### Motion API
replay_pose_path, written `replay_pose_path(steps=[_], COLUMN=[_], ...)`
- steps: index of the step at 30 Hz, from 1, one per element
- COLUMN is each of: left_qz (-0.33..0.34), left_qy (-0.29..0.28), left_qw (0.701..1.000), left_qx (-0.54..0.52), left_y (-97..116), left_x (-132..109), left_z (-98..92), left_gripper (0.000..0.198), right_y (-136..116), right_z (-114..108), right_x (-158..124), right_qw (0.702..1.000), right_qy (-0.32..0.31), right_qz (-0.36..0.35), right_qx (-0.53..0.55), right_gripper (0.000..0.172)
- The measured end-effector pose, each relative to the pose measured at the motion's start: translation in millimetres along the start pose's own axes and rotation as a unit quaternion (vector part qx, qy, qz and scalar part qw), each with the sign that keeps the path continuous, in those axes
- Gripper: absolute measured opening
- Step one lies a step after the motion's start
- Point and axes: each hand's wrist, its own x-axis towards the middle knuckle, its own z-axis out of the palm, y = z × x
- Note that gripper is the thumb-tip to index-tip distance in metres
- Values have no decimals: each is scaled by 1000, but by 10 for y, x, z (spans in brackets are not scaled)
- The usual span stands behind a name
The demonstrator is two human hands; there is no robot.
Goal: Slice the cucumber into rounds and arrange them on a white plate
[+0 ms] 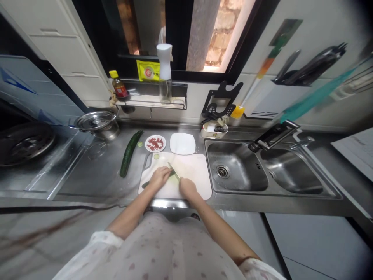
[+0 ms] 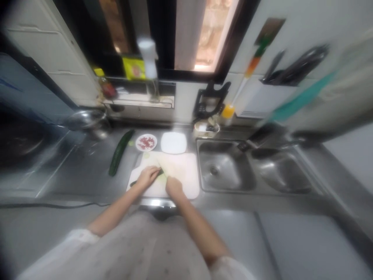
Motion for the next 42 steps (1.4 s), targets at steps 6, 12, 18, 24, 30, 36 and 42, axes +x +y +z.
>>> replay_pose_path(steps=[6, 12, 18, 24, 30, 36, 42], left_qz=[-1, 1, 7, -1, -4, -3, -1], left_qy=[0, 5, 1, -1, -1, -3, -1], left_qw=[1000, 1000, 1000, 1000, 1000, 1000, 1000], left_qx=[3, 0, 6, 3, -3, 1, 8], left_y=[5, 21, 19, -15, -6, 16, 25], left_x=[-2, -3, -4, -11, -20, -21, -24], left_z=[0, -7, -8, 16, 9, -9, -6], left_gripper=[26, 25, 25, 25, 24, 25, 25], right_y=[74, 13, -93, -191, -194, -121, 2], right_z=[61, 19, -100, -172, -142, -104, -23], right_x=[-108, -34, 92, 208, 235, 115, -67], right_qw=[1000, 1000, 1000, 1000, 1000, 1000, 1000], right_qy=[-9, -9, 3, 4, 12, 7, 1], right_qz=[2, 1, -18, -10, -13, -13, -2], right_qx=[-10, -12, 6, 21, 23, 18, 4], right_gripper=[30, 33, 34, 35, 34, 34, 33])
